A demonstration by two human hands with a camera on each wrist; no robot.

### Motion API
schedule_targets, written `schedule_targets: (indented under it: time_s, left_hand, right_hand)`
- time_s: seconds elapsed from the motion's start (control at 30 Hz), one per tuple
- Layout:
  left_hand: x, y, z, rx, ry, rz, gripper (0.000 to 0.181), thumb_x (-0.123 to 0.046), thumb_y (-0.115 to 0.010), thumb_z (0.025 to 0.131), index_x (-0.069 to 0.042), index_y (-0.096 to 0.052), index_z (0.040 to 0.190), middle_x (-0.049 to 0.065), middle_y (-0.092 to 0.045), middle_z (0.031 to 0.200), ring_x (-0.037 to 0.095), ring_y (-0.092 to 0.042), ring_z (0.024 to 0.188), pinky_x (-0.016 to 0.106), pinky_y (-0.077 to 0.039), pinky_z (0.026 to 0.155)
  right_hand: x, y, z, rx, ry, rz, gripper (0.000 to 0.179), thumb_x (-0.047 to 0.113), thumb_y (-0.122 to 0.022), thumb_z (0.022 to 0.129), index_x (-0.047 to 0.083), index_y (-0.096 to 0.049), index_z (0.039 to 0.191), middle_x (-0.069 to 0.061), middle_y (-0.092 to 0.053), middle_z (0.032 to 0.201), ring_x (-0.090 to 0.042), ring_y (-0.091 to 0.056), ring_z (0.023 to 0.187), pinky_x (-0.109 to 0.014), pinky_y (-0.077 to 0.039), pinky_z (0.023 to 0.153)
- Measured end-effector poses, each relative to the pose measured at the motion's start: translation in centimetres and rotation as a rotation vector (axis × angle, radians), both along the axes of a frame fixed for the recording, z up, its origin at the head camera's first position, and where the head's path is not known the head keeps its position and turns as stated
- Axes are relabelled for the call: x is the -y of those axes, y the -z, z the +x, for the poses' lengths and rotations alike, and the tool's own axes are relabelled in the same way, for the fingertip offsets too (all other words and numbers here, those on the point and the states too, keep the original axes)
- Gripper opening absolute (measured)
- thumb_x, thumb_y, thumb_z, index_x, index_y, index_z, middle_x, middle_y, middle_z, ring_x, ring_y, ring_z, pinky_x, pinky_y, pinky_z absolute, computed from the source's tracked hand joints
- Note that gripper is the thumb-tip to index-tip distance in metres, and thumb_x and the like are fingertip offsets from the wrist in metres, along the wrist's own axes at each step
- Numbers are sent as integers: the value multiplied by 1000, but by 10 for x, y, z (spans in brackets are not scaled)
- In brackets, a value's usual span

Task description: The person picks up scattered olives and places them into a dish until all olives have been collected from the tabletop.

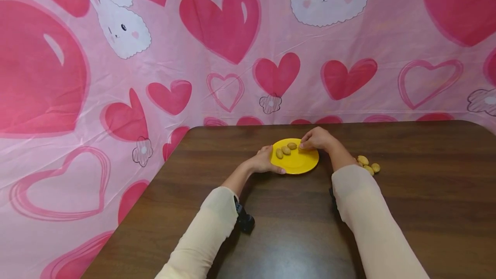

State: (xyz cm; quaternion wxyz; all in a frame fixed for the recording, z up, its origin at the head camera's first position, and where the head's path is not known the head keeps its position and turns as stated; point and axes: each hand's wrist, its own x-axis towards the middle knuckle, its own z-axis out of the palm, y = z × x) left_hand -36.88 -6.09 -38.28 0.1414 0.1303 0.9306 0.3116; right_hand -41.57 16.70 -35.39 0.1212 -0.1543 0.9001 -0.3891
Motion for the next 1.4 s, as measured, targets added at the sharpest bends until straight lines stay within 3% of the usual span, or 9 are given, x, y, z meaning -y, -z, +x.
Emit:
schedule_targets:
  time_s: [0.27,0.7,0.97,1.17,1.4]
  left_hand:
    - [0,0,1,-8,3,-6,101,-44,-75,72,-8,-18,147,7,-20,149,24,-24,129,42,-24,107]
    - [0,-1,1,-17,13,9,99,-42,-75,73,-8,-19,147,8,-21,148,24,-25,128,42,-25,106]
    - [-1,2,0,-25,9,4,100,-42,-76,72,-8,-19,147,8,-22,147,24,-25,128,42,-26,106]
    - [-1,2,1,-25,15,12,99,-42,-76,73,-8,-20,146,9,-23,147,24,-25,128,41,-26,106]
    - [0,1,0,-9,11,13,100,-43,-75,72,-9,-18,147,8,-20,148,24,-24,128,43,-25,106]
  right_hand:
    - [9,1,-1,-33,33,59,34,18,-67,85,-8,-63,107,-14,-66,93,-24,-55,81,-34,-48,76]
    - [13,3,-2,-101,17,108,31,17,-69,84,-8,-66,103,-12,-67,86,-22,-53,76,-28,-49,68]
    - [14,3,-2,-98,21,123,30,15,-68,84,-8,-66,102,-8,-66,82,-21,-52,73,-27,-48,65]
    - [12,4,-1,-83,36,132,33,20,-68,85,-7,-66,104,-7,-65,82,-22,-52,74,-28,-48,66]
    - [2,-1,1,-123,47,134,35,24,-66,86,-6,-66,105,-10,-65,82,-23,-54,75,-31,-47,70]
